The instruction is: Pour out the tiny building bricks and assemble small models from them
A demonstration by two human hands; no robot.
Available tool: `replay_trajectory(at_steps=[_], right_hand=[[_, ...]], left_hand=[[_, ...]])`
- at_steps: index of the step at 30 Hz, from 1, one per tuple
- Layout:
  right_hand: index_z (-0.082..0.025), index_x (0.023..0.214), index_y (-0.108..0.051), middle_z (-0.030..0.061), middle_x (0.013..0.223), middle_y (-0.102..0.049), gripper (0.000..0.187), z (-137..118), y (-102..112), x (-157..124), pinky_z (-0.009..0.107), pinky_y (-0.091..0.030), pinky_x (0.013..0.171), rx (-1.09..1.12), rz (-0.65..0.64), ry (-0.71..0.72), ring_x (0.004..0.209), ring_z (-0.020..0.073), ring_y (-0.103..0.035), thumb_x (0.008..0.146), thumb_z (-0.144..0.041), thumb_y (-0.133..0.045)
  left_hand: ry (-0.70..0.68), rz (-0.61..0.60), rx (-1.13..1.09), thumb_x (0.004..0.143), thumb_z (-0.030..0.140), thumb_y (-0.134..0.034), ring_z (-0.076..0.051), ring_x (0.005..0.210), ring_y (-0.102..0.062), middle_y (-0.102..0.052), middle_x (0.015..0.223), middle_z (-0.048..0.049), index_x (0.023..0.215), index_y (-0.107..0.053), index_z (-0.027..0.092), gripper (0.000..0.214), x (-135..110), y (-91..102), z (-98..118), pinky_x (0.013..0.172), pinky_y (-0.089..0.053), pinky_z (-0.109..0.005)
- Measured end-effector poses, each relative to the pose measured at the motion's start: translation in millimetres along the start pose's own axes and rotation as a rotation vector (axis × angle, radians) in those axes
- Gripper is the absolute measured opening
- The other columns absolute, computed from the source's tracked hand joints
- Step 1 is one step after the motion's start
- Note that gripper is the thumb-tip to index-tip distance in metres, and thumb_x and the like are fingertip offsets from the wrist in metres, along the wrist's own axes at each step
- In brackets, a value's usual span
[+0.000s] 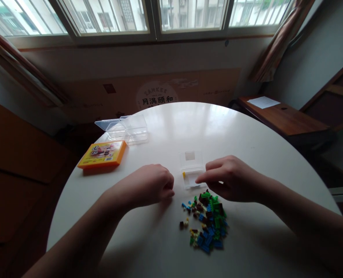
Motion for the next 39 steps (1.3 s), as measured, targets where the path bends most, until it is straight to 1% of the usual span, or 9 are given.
replay_trajectory(at_steps=[4, 6, 11, 15, 18, 22, 26, 32, 39], right_hand=[[-0.028, 0.093, -0.075, -0.0035, 0.07, -0.062, 0.027, -17, -21, -3, 0.023, -0.033, 0.057, 0.049, -0.275, 0.046, 0.059, 0.0087, -0.05, 0.079, -0.013, -0.058], [-0.028, 0.093, -0.075, -0.0032, 0.073, -0.064, 0.028, -23, -28, -5, 0.023, -0.034, 0.059, 0.087, -0.378, 0.043, 0.062, 0.0092, -0.052, 0.077, -0.011, -0.058], [-0.026, 0.092, -0.075, -0.0021, 0.083, -0.069, 0.032, -39, -28, -10, 0.022, -0.037, 0.064, 0.202, -0.523, 0.036, 0.072, 0.011, -0.059, 0.072, -0.007, -0.058], [-0.029, 0.101, -0.074, -0.0028, 0.091, -0.073, 0.034, -47, -29, -18, 0.022, -0.038, 0.067, 0.254, -0.626, 0.003, 0.08, 0.0128, -0.064, 0.076, -0.01, -0.059], [-0.028, 0.1, -0.073, -0.0031, 0.094, -0.073, 0.025, -57, -34, -20, 0.023, -0.038, 0.068, 0.265, -0.649, 0.038, 0.084, 0.013, -0.064, 0.081, -0.017, -0.062], [-0.025, 0.089, -0.07, -0.0024, 0.086, -0.071, 0.009, -66, -40, -20, 0.024, -0.035, 0.065, 0.188, -0.63, 0.105, 0.08, 0.013, -0.061, 0.081, -0.025, -0.066], [-0.024, 0.08, -0.066, -0.0033, 0.082, -0.07, 0.0, -68, -45, -21, 0.026, -0.033, 0.064, 0.121, -0.614, 0.126, 0.079, 0.0133, -0.059, 0.08, -0.024, -0.067], [-0.024, 0.077, -0.067, -0.0042, 0.08, -0.069, 0.01, -61, -43, -21, 0.025, -0.032, 0.061, 0.109, -0.595, 0.063, 0.072, 0.0116, -0.058, 0.085, -0.025, -0.062], [-0.03, 0.094, -0.075, -0.0033, 0.09, -0.073, 0.016, -50, -30, -20, 0.024, -0.038, 0.065, 0.153, -0.602, -0.039, 0.08, 0.0132, -0.065, 0.088, -0.025, -0.061]], left_hand=[[-0.035, -0.013, -0.002, 0.082, 0.03, -0.065, -0.015, 0.066, -0.056, -0.068, 0.073, -0.0006, 0.072, -0.071, 0.021, 0.014, -1, -0.2, 8, 0.062, -0.038, -0.027], [-0.044, -0.018, 0.011, 0.082, 0.033, -0.067, -0.014, 0.062, -0.054, -0.067, 0.069, -0.0008, 0.068, -0.069, 0.02, 0.02, -2, -0.2, 13, 0.06, -0.036, -0.026], [-0.107, -0.069, 0.014, 0.082, 0.043, -0.069, -0.011, 0.047, -0.04, -0.058, 0.055, 0.0005, 0.06, -0.067, 0.019, 0.032, -2, -6.7, 37, 0.048, -0.027, -0.026], [-0.152, -0.094, 0.012, 0.079, 0.046, -0.07, -0.01, 0.044, -0.035, -0.056, 0.051, 0.0008, 0.059, -0.067, 0.019, 0.034, -4, -13.1, 51, 0.045, -0.025, -0.025], [-0.156, -0.109, 0.013, 0.079, 0.049, -0.068, -0.009, 0.042, -0.032, -0.057, 0.051, 0.0003, 0.058, -0.066, 0.018, 0.037, -4, -16.4, 55, 0.044, -0.025, -0.024], [-0.134, -0.139, 0.011, 0.077, 0.049, -0.069, -0.01, 0.042, -0.035, -0.058, 0.051, -0.0002, 0.058, -0.066, 0.018, 0.036, -3, -20.5, 57, 0.043, -0.025, -0.024], [-0.163, -0.116, 0.029, 0.078, 0.044, -0.068, -0.01, 0.042, -0.034, -0.06, 0.054, -0.0003, 0.059, -0.066, 0.018, 0.032, -1, -20.6, 60, 0.043, -0.025, -0.025], [-0.185, -0.081, 0.053, 0.076, 0.034, -0.068, -0.011, 0.044, -0.038, -0.06, 0.055, -0.0005, 0.06, -0.067, 0.018, 0.022, -1, -16.2, 57, 0.044, -0.026, -0.025], [-0.221, -0.067, 0.034, 0.08, 0.044, -0.068, -0.011, 0.043, -0.04, -0.06, 0.054, -0.0017, 0.061, -0.067, 0.018, 0.033, -4, -16.5, 64, 0.044, -0.028, -0.025]])
Point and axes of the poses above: each hand's wrist, its own x-axis towards the middle knuckle, its own y-axis out of the back of the hand, z = x × y, the point moved 9 cm from there along x, towards the middle knuckle
